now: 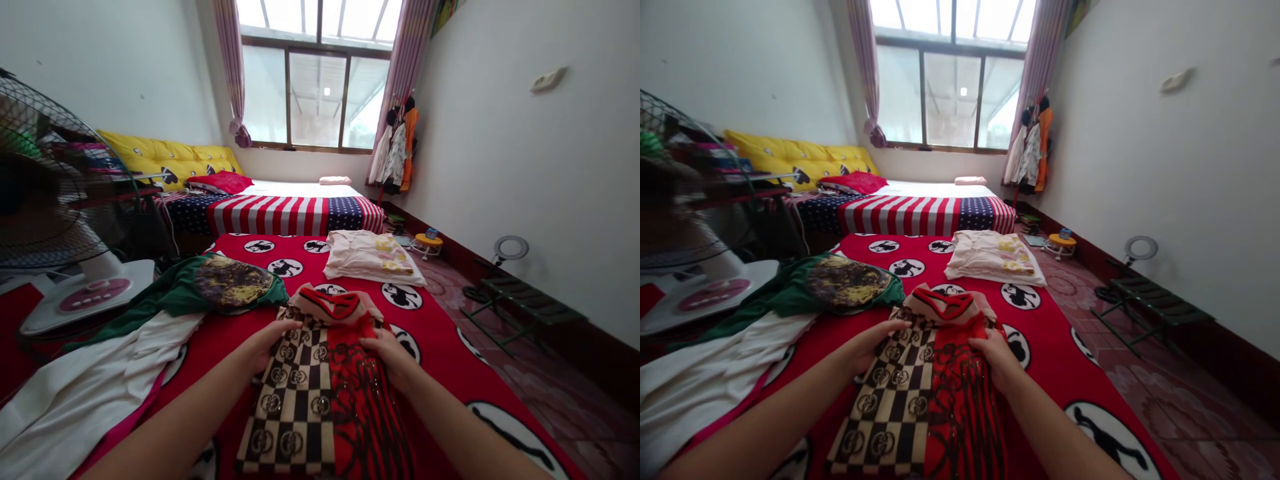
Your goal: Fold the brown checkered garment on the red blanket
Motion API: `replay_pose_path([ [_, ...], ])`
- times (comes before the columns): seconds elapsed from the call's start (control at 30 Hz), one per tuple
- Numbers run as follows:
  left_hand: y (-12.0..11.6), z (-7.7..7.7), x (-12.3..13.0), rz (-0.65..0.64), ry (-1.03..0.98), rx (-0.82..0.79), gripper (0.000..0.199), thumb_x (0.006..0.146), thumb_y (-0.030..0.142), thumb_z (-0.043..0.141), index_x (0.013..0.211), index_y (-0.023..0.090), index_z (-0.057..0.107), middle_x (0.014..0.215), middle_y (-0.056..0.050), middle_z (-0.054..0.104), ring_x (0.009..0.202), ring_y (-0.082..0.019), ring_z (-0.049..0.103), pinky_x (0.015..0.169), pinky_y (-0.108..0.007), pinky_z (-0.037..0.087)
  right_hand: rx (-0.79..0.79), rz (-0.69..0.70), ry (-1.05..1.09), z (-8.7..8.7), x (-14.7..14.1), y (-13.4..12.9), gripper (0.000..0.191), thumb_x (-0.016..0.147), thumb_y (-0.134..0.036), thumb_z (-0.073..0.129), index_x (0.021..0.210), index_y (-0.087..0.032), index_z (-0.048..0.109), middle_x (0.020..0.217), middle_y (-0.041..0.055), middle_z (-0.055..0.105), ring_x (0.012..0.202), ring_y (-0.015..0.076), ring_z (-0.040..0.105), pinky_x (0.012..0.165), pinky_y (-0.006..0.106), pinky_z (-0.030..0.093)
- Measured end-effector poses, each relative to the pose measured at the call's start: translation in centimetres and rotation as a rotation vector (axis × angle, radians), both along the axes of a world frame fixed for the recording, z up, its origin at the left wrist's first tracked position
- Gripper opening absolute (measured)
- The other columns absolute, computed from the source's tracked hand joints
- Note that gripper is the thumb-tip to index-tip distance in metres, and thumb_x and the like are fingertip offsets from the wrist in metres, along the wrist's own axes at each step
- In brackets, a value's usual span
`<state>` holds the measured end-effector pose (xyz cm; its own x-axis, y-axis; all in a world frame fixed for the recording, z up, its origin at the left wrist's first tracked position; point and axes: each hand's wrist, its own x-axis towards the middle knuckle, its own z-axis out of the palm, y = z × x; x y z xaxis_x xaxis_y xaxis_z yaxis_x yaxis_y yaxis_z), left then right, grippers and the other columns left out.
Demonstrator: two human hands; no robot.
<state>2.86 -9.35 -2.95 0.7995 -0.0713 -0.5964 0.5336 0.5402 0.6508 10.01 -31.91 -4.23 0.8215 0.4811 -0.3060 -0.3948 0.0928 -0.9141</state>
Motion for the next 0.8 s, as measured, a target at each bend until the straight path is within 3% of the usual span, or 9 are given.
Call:
replay_pose_path([
  [0.13, 0.5, -2.2, 0.2, 0.02, 0.012, -0.036, 0.025, 0.083, 0.029, 0.059, 0.097, 0.01, 0.066, 0.079, -0.013, 0.075, 0.069, -0.025, 0.072, 0.065, -0.038, 0.06, 0.04, -0.048, 0.009, -1.7, 0.4, 0.1, 0.025, 0.073, -0.029, 0.07, 0.093, -0.016, 0.067, 0.086, 0.0077, 0.075, 0.084, 0.0239, 0.072, 0.082, 0.035, 0.056],
  [0.37, 0.3, -2.3, -0.8, 0.09, -0.218, 0.22, 0.036, 0.063, 0.02, 0.078, 0.095, 0.013, 0.063, 0.082, -0.01, 0.075, 0.07, -0.023, 0.071, 0.065, -0.033, 0.058, 0.008, -0.057, -0.061, -2.0, 0.4, -0.9, 0.028, 0.065, -0.025, 0.073, 0.09, -0.016, 0.064, 0.085, 0.0059, 0.075, 0.08, 0.0228, 0.071, 0.075, 0.032, 0.055],
  [0.53, 1.6, -3.1, -1.3, 0.119, -0.384, 0.7, 0.051, 0.064, 0.035, 0.076, 0.108, 0.014, 0.06, 0.09, -0.009, 0.073, 0.081, -0.024, 0.07, 0.066, -0.03, 0.054, -0.063, -0.038, -0.108, -2.2, 0.3, -2.4, 0.039, 0.063, -0.028, 0.075, 0.097, -0.018, 0.06, 0.077, 0.0015, 0.073, 0.074, 0.019, 0.07, 0.071, 0.028, 0.054],
  [0.63, 2.4, -3.0, -1.5, 0.152, -0.428, 1.215, 0.059, 0.068, 0.043, 0.07, 0.12, 0.017, 0.055, 0.083, -0.005, 0.071, 0.078, -0.024, 0.067, 0.067, -0.031, 0.05, -0.223, -0.063, -0.165, -2.0, 0.6, -3.3, 0.038, 0.065, -0.037, 0.073, 0.096, -0.019, 0.059, 0.066, -0.002, 0.068, 0.058, 0.0157, 0.065, 0.051, 0.024, 0.05],
  [0.7, 2.8, -2.8, -1.5, 0.175, -0.394, 1.505, 0.058, 0.068, 0.051, 0.068, 0.113, 0.017, 0.059, 0.084, -0.005, 0.069, 0.08, -0.025, 0.065, 0.069, -0.031, 0.047, -0.35, -0.107, -0.275, -2.2, 1.0, -3.8, 0.036, 0.066, -0.042, 0.071, 0.091, -0.019, 0.059, 0.057, -0.0045, 0.06, 0.044, 0.0127, 0.055, 0.037, 0.021, 0.041],
  [0.73, 2.9, -2.8, -1.4, 0.175, -0.36, 1.568, 0.056, 0.066, 0.055, 0.068, 0.105, 0.017, 0.062, 0.085, -0.007, 0.069, 0.082, -0.026, 0.065, 0.069, -0.031, 0.045, -0.409, -0.135, -0.348, -2.3, 1.2, -4.0, 0.035, 0.066, -0.044, 0.071, 0.088, -0.019, 0.059, 0.054, -0.0057, 0.056, 0.04, 0.0113, 0.05, 0.034, 0.021, 0.036],
  [0.8, 3.0, -2.8, -1.2, 0.117, -0.301, 1.535, 0.049, 0.065, 0.059, 0.067, 0.087, 0.016, 0.066, 0.085, -0.01, 0.069, 0.082, -0.028, 0.064, 0.065, -0.03, 0.043, -0.503, -0.198, -0.49, -2.8, 1.8, -4.3, 0.034, 0.066, -0.045, 0.07, 0.084, -0.019, 0.058, 0.052, -0.0068, 0.05, 0.036, 0.0094, 0.043, 0.032, 0.021, 0.031],
])
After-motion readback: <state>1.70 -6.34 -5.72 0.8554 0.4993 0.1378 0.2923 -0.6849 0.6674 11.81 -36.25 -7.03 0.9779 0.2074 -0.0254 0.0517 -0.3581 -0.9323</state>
